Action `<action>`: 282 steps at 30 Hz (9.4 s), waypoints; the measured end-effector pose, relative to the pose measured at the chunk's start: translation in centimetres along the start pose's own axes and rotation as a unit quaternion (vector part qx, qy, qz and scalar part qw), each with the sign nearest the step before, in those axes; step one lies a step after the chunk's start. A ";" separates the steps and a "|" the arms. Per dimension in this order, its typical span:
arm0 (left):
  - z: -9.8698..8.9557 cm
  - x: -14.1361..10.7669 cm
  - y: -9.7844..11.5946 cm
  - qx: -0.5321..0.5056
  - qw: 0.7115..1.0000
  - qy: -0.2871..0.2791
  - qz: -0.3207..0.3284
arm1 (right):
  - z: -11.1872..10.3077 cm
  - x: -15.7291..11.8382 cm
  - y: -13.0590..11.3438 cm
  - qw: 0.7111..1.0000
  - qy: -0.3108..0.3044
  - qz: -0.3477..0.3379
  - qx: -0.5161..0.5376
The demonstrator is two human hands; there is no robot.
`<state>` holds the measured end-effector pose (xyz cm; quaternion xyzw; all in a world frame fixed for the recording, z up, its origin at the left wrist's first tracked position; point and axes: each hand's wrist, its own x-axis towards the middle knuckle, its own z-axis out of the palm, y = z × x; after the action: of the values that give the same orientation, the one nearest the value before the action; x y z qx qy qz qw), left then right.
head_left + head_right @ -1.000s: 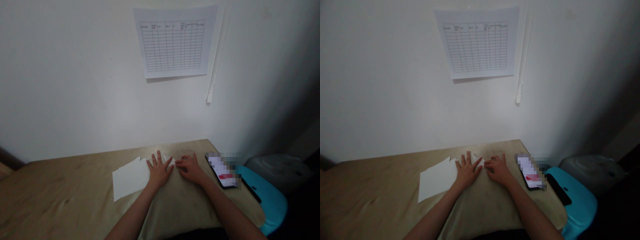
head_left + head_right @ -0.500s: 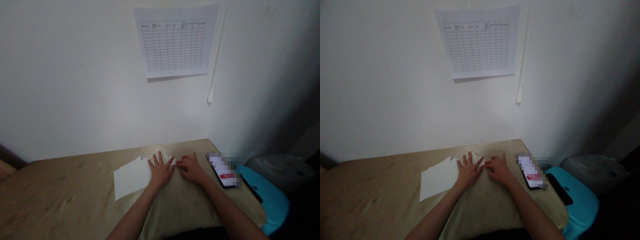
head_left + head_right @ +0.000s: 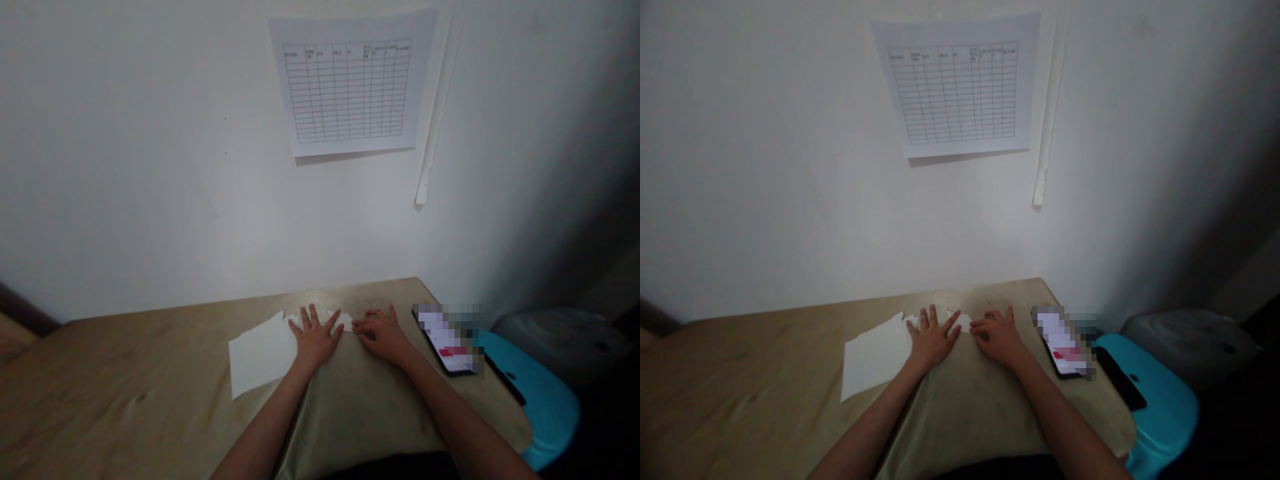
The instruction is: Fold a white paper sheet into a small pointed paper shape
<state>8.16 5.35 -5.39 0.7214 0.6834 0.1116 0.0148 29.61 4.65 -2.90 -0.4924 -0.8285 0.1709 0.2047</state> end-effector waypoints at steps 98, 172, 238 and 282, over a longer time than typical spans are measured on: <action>-3.6 1.8 -2.3 0.087 0.968 0.136 0.190 | -1.2 -0.5 -0.1 0.996 -0.044 -0.019 0.072; -0.7 -1.8 1.1 0.023 0.993 -0.024 0.117 | -0.4 -0.5 0.1 0.997 -0.063 -0.023 0.023; -1.2 -0.5 -2.1 0.052 0.998 -0.041 -0.016 | -0.7 -0.5 -0.8 0.998 -0.060 -0.030 0.015; -0.6 -1.8 0.6 0.010 0.992 0.027 0.122 | -0.2 -0.5 0.8 0.994 -0.051 0.003 0.094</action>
<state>8.54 3.41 -4.96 0.7964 0.5912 0.1249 -0.0246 30.47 4.59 -3.22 -0.4636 -0.8168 0.2741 0.2069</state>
